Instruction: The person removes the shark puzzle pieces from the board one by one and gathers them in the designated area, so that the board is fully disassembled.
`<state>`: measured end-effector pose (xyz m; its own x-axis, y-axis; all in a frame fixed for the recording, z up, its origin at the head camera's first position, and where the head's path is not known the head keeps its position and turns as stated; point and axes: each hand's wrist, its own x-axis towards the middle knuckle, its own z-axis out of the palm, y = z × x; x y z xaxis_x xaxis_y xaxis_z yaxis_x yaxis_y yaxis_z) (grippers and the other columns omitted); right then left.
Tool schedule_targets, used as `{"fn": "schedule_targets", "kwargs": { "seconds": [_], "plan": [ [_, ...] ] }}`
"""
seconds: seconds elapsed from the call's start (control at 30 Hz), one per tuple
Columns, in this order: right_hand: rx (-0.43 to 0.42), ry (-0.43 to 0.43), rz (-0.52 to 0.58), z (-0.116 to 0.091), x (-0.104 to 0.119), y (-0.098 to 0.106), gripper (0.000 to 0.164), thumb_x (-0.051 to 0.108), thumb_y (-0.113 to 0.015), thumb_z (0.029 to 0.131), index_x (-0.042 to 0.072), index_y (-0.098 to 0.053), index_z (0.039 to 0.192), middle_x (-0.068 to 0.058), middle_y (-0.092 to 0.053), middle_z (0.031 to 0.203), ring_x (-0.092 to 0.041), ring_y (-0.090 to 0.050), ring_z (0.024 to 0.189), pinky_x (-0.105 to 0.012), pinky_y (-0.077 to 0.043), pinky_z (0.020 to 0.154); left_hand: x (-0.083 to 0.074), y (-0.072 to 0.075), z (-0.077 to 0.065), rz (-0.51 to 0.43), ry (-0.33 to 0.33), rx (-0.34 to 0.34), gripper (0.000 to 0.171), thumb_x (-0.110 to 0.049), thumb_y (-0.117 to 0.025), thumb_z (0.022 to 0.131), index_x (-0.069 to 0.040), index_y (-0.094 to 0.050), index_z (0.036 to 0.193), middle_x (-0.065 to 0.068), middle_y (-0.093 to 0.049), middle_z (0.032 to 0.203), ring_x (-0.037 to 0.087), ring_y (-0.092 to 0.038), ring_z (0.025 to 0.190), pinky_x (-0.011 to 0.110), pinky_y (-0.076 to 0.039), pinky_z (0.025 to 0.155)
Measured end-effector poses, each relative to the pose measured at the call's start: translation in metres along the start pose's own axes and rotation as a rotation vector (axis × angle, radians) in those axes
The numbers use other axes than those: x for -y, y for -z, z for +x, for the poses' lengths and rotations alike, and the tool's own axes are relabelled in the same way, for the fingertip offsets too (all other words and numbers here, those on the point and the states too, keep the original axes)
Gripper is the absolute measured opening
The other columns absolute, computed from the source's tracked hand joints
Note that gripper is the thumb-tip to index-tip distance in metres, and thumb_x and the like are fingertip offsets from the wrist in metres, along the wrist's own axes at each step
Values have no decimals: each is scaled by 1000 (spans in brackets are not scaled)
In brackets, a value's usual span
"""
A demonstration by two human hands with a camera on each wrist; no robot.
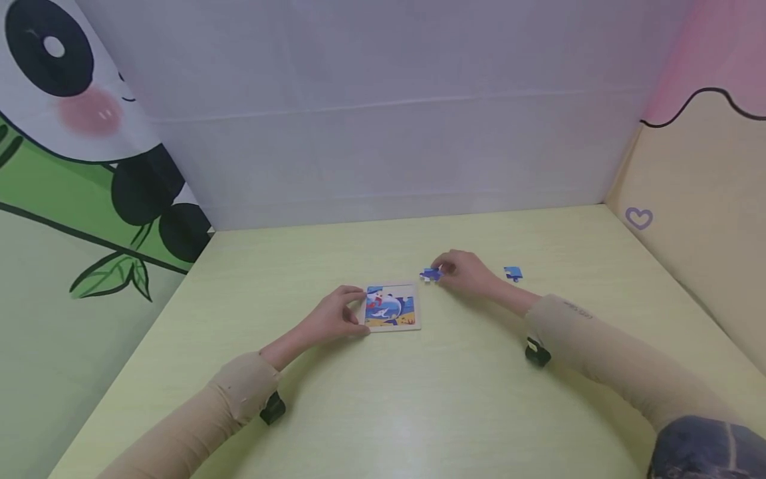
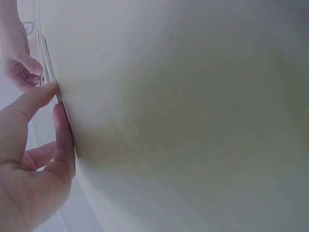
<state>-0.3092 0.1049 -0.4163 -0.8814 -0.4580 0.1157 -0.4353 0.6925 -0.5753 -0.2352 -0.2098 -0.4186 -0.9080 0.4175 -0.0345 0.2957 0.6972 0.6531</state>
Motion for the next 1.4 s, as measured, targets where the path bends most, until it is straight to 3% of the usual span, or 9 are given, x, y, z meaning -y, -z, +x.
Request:
{"fn": "schedule_targets", "kwargs": {
  "seconds": [0.2, 0.57, 0.83, 1.0, 1.23, 1.4],
  "plan": [
    [-10, -38, -15, -5, -7, 6, 33, 11, -71, 88, 7, -67, 121, -10, -68, 110, -25, -61, 103, -42, -51, 93, -2, 1, -1, -5, 28, 13, 75, -11, -83, 78, 6, -47, 142, 23, -42, 149, 8, -63, 78, 19, -53, 68],
    [-44, 2, -32, -16, -21, 18, 28, 6, -73, 85, 2, -69, 113, -14, -71, 103, -29, -65, 98, -45, -52, 90, -4, 1, -3, -16, 44, 12, 76, -12, -83, 78, 5, -47, 142, 22, -42, 150, 7, -62, 78, 18, -52, 68],
    [-18, -27, -116, -22, -29, 31, 28, 10, -74, 85, 4, -71, 112, -11, -72, 102, -27, -65, 97, -45, -51, 87, -3, 1, -3, -15, 52, 10, 76, -13, -83, 78, 4, -47, 143, 21, -41, 150, 8, -62, 78, 18, -52, 69],
    [-13, -20, -173, -26, -40, 39, 28, 14, -75, 84, 7, -72, 111, -9, -74, 102, -28, -67, 98, -48, -46, 87, -2, 1, -2, -8, 50, 9, 76, -13, -83, 78, 3, -47, 143, 20, -42, 150, 7, -62, 78, 18, -52, 69],
    [-4, -28, -243, -33, -49, 48, 28, 18, -76, 82, 14, -75, 110, -5, -75, 103, -27, -60, 98, -43, -35, 81, -2, 2, -3, -13, 44, 9, 76, -13, -83, 78, 4, -47, 143, 21, -43, 149, 7, -62, 78, 18, -52, 69],
    [13, -32, -244, -39, -51, 53, 30, 18, -75, 83, 15, -74, 112, -7, -72, 110, -30, -56, 104, -49, -35, 86, -2, 3, -5, -17, 49, 15, 76, -13, -83, 78, 3, -47, 143, 20, -42, 150, 7, -62, 78, 18, -52, 69]
  ]
}}
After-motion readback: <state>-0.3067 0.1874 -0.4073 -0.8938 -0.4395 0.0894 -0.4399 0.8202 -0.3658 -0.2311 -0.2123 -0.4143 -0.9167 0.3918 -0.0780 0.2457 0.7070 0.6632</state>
